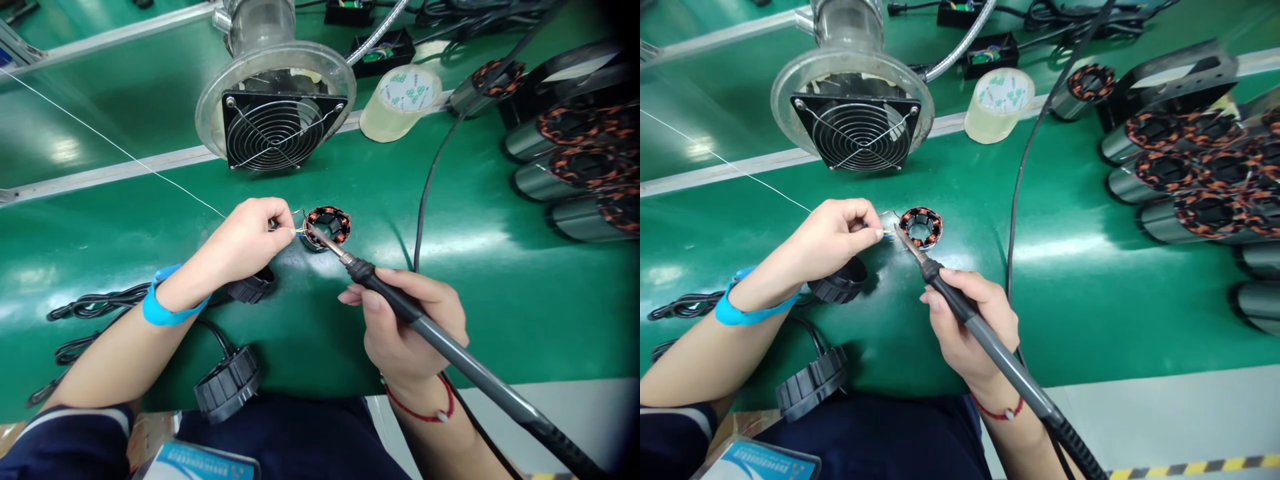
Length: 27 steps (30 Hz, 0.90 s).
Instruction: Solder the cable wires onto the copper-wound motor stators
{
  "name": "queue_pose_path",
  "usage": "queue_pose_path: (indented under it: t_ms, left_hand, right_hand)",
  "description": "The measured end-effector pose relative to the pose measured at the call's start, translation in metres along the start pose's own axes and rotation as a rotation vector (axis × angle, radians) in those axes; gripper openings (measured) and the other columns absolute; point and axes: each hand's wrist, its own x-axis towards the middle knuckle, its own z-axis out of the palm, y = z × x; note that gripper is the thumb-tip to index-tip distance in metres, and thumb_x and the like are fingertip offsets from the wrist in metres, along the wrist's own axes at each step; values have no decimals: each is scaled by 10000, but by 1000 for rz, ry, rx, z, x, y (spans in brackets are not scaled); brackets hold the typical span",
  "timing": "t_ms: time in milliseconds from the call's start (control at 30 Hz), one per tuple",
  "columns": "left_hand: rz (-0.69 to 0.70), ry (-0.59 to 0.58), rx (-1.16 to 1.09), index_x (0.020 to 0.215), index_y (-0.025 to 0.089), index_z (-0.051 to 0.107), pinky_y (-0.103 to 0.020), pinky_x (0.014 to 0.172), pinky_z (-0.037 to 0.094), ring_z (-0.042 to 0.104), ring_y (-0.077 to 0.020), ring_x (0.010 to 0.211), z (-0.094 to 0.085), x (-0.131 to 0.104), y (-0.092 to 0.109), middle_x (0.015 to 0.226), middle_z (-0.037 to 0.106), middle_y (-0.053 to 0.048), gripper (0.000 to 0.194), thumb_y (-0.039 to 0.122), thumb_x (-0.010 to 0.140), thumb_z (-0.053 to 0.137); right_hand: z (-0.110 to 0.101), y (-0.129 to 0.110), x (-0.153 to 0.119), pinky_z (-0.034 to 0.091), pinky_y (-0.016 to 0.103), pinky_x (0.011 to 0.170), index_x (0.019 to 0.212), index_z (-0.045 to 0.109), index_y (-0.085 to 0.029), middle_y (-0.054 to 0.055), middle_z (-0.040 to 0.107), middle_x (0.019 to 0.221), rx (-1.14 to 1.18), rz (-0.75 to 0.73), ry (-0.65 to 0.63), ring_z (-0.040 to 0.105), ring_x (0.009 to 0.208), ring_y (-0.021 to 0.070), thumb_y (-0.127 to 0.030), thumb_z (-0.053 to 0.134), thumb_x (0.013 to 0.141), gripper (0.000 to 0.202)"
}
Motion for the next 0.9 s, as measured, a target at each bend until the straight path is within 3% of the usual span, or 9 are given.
queue_pose_path:
  t_ms: [467, 900]
  left_hand:
    - [-61, -5, -19, 673, 175, 583, -259, 491, 254, 375, -82, 497, -1, -1, 3, 530, 463, 46, 119, 228, 778, 604]
    - [-57, -3, -16, 683, 175, 587, -260, 493, 257, 371, -83, 500, -1, -1, 3, 539, 467, 46, 108, 224, 778, 601]
  right_hand:
    - [0, 0, -1, 617, 302, 532, 1107, 619, -216, -1, 716, 794, -33, -3, -3, 721, 610, 170, -139, 685, 834, 291]
    - [-2, 0, 0, 596, 311, 501, 1102, 622, -220, -6, 691, 749, -68, -54, 35, 708, 594, 178, -176, 674, 845, 266]
